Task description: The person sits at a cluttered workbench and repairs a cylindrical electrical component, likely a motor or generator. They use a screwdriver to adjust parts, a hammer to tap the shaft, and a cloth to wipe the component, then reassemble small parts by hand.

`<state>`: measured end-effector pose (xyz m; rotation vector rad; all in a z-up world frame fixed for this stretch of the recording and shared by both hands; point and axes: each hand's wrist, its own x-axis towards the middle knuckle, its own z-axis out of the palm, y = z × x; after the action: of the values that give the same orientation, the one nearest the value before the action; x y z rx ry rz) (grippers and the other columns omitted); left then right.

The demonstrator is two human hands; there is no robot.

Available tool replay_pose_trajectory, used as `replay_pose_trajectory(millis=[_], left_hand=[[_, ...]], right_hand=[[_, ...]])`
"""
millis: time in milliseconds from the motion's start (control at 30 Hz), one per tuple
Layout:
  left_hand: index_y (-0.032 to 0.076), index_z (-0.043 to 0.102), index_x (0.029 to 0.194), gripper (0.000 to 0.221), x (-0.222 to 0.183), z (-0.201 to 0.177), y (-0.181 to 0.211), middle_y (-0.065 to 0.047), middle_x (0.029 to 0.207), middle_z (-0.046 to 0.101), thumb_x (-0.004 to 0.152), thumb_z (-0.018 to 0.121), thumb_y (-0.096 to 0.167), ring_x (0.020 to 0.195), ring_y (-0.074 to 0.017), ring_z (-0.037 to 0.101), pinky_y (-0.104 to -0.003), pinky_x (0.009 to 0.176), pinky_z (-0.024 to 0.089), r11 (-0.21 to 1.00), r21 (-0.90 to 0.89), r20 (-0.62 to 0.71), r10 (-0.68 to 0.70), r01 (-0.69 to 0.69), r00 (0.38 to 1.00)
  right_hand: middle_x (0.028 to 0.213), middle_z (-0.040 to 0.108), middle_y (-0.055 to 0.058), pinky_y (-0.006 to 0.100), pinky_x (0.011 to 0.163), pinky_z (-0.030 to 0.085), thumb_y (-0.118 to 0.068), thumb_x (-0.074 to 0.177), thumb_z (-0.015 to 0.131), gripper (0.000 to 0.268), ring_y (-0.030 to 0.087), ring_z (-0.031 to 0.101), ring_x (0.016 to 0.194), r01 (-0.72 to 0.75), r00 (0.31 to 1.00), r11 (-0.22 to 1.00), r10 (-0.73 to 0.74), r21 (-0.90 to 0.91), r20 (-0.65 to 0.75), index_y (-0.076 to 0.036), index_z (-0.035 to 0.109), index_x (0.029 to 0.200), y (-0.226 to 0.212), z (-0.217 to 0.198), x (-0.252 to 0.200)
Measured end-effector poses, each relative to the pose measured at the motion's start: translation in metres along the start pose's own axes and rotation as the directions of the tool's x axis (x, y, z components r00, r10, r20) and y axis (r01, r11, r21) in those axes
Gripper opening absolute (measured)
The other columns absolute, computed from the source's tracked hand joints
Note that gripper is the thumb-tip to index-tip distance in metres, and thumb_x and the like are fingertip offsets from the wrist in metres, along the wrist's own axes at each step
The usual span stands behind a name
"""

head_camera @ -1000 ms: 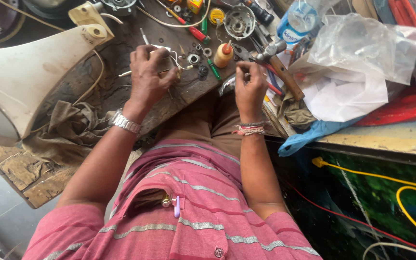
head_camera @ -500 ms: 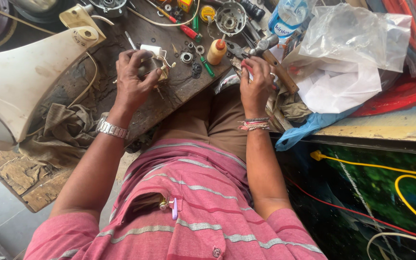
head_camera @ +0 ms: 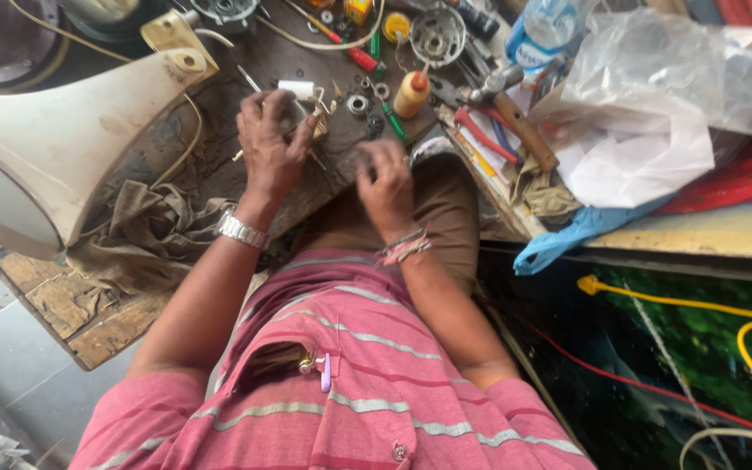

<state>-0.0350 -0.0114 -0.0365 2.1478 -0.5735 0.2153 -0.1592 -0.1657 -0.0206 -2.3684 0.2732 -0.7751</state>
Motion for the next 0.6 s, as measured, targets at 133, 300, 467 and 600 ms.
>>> replay_pose_trajectory(millis=[133, 300, 467, 600], left_hand=[[0.012, 0.062, 0.132, 0.043, 0.001, 0.002, 0.003, -0.017, 0.131, 0.052, 0.097, 0.082, 0.029, 0.119, -0.0339, 0.051, -0.046, 0.102, 0.045, 0.999, -0.029, 0.014, -0.016, 0.016, 1.000], [0.013, 0.062, 0.130, 0.043, 0.003, -0.002, 0.005, -0.017, 0.131, 0.052, 0.097, 0.082, 0.030, 0.120, -0.0338, 0.051, -0.046, 0.101, 0.046, 0.999, -0.035, 0.010, -0.014, 0.014, 1.000], [0.013, 0.061, 0.133, 0.043, -0.001, 0.001, 0.000, -0.017, 0.131, 0.051, 0.098, 0.080, 0.030, 0.121, -0.0338, 0.050, -0.046, 0.103, 0.047, 0.997, -0.072, 0.012, -0.041, 0.041, 0.999], [0.014, 0.058, 0.134, 0.040, -0.002, 0.003, -0.002, -0.016, 0.134, 0.048, 0.102, 0.076, 0.029, 0.125, -0.0329, 0.047, -0.045, 0.105, 0.047, 0.988, -0.134, 0.039, -0.077, 0.081, 0.996]], right_hand=[[0.109, 0.062, 0.013, 0.046, 0.091, 0.052, -0.009, 0.090, 0.076, 0.026, 0.035, 0.063, 0.104, -0.058, 0.993, 0.983, 0.038, -0.175, -0.113, -0.006, 0.066, 0.114, 0.047, -0.006, 0.011], [0.105, 0.060, 0.015, 0.047, 0.085, 0.051, -0.013, 0.086, 0.079, 0.029, 0.038, 0.062, 0.098, -0.078, 0.996, 0.954, 0.060, -0.291, -0.071, -0.008, 0.068, 0.112, 0.071, 0.011, 0.023], [0.103, 0.065, 0.014, 0.042, 0.078, 0.056, -0.010, 0.092, 0.076, 0.022, 0.031, 0.068, 0.089, -0.214, 0.967, 0.977, 0.212, 0.001, -0.145, -0.008, 0.070, 0.113, 0.072, 0.002, 0.011], [0.100, 0.071, 0.009, 0.032, 0.070, 0.058, -0.006, 0.092, 0.076, 0.023, 0.021, 0.070, 0.083, -0.305, 0.929, 0.913, 0.348, 0.273, -0.126, -0.004, 0.073, 0.115, 0.048, -0.019, -0.012]])
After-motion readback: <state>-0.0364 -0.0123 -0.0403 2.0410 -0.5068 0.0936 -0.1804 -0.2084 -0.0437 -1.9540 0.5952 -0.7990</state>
